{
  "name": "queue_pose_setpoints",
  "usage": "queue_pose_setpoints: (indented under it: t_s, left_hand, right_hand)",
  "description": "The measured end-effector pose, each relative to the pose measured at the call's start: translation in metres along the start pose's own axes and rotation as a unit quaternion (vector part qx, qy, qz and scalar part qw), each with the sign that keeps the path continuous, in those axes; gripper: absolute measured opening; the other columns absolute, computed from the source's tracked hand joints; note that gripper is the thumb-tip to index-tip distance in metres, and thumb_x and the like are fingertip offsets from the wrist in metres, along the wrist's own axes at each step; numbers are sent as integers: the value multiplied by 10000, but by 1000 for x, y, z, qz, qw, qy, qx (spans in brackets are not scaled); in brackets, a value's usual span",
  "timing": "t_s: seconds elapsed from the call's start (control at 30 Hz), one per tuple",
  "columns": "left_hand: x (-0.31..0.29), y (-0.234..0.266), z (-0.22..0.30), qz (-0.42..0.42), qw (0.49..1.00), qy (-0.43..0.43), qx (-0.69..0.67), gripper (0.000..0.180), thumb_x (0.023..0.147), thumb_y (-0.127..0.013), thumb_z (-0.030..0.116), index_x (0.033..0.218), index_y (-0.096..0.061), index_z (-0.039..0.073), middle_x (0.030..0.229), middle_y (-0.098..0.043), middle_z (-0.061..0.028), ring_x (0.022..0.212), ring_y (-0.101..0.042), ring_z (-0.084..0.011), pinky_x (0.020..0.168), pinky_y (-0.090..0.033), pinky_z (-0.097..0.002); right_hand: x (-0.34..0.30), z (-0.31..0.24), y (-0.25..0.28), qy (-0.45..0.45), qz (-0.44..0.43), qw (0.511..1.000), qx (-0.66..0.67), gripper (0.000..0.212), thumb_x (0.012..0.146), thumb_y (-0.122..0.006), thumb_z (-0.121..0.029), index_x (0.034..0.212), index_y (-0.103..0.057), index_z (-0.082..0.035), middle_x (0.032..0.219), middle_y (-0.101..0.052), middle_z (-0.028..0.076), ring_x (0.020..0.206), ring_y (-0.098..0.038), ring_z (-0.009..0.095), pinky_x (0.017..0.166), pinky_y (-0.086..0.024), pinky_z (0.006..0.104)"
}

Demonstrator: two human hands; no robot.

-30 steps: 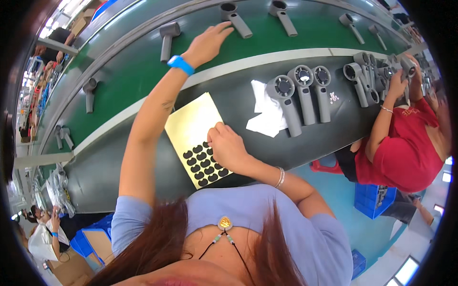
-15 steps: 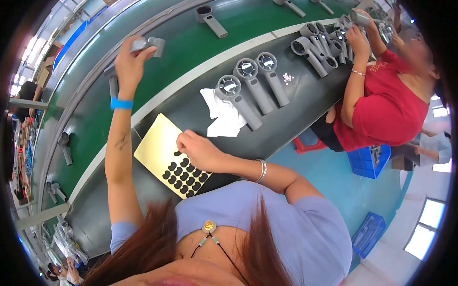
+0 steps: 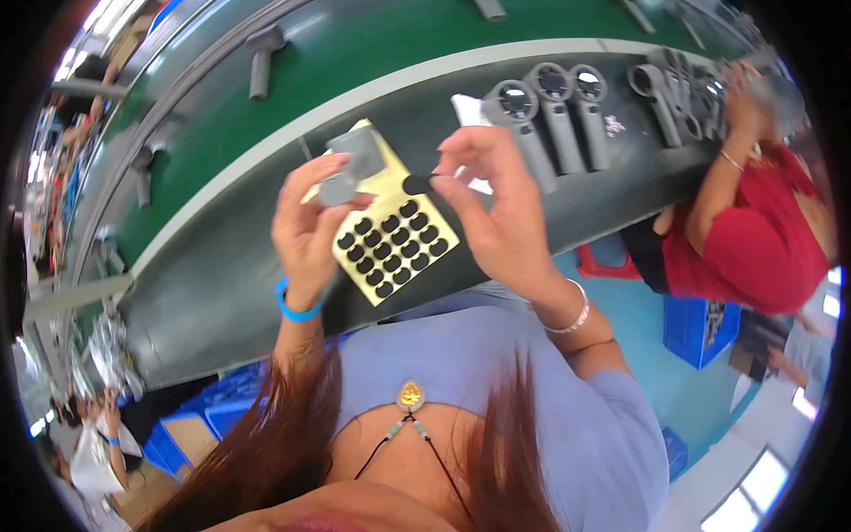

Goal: The person takes handheld fan casings from a conveyor belt, peels adhesive pads from a sheet, and sticks the pads onto the base of the fan handles by hand.

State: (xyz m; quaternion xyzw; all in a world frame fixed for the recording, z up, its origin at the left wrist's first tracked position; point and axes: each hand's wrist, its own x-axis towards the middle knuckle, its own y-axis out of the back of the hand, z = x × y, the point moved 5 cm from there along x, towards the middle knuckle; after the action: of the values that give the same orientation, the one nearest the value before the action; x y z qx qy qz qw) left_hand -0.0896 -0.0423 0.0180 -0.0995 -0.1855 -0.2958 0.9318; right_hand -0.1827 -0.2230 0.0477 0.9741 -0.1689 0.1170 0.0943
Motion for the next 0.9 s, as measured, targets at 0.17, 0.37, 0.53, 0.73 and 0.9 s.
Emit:
queue_pose_setpoints:
  t_s: [0.17, 0.37, 0.53, 0.73, 0.9]
  left_hand:
    - [-22, -12, -11, 10, 1000, 20, -9, 414, 820, -592, -133, 1215, -562, -12, 1218, -552, -142, 984, -646, -207, 764, -577, -288]
    - [-33, -13, -13, 2, 999, 34, -13, 456, 820, -636, -98, 1257, -549, 0, 1251, -534, -138, 916, -625, -160, 737, -573, -260]
    - [-37, -16, -16, 4, 995, 53, -86, 469, 836, -654, -53, 1285, -541, 18, 1328, -483, -128, 954, -597, -147, 770, -556, -269]
    - [-36, -18, -19, 0, 997, 33, -69, 423, 873, -643, 6, 1284, -547, 25, 1321, -495, -133, 1033, -589, -179, 781, -530, -286]
    - [-36, -18, -19, -4, 997, 37, -73, 393, 890, -620, 7, 1276, -553, 25, 1316, -497, -137, 1076, -582, -195, 809, -536, -292]
  right_hand:
    - [-2, -15, -25, 31, -50, 995, 82, 320, 882, -584, 48, 1165, -449, -18, 935, -575, 69, 929, -602, 160, 823, -478, 306]
    - [-5, -9, -42, -33, -97, 993, 51, 319, 885, -573, 69, 1139, -403, -20, 947, -546, 80, 1072, -582, 216, 900, -461, 311]
    - [-7, -8, -42, -39, -96, 993, 55, 307, 885, -577, 68, 1120, -402, -24, 949, -547, 81, 1079, -582, 215, 888, -469, 307]
    - [-5, -8, -39, -45, -94, 994, 34, 311, 875, -585, 79, 1106, -404, -25, 953, -551, 82, 1069, -589, 206, 868, -491, 306]
    - [-4, -10, -38, -50, -99, 994, 20, 311, 871, -588, 83, 1097, -403, -24, 953, -555, 82, 1062, -594, 206, 865, -497, 304]
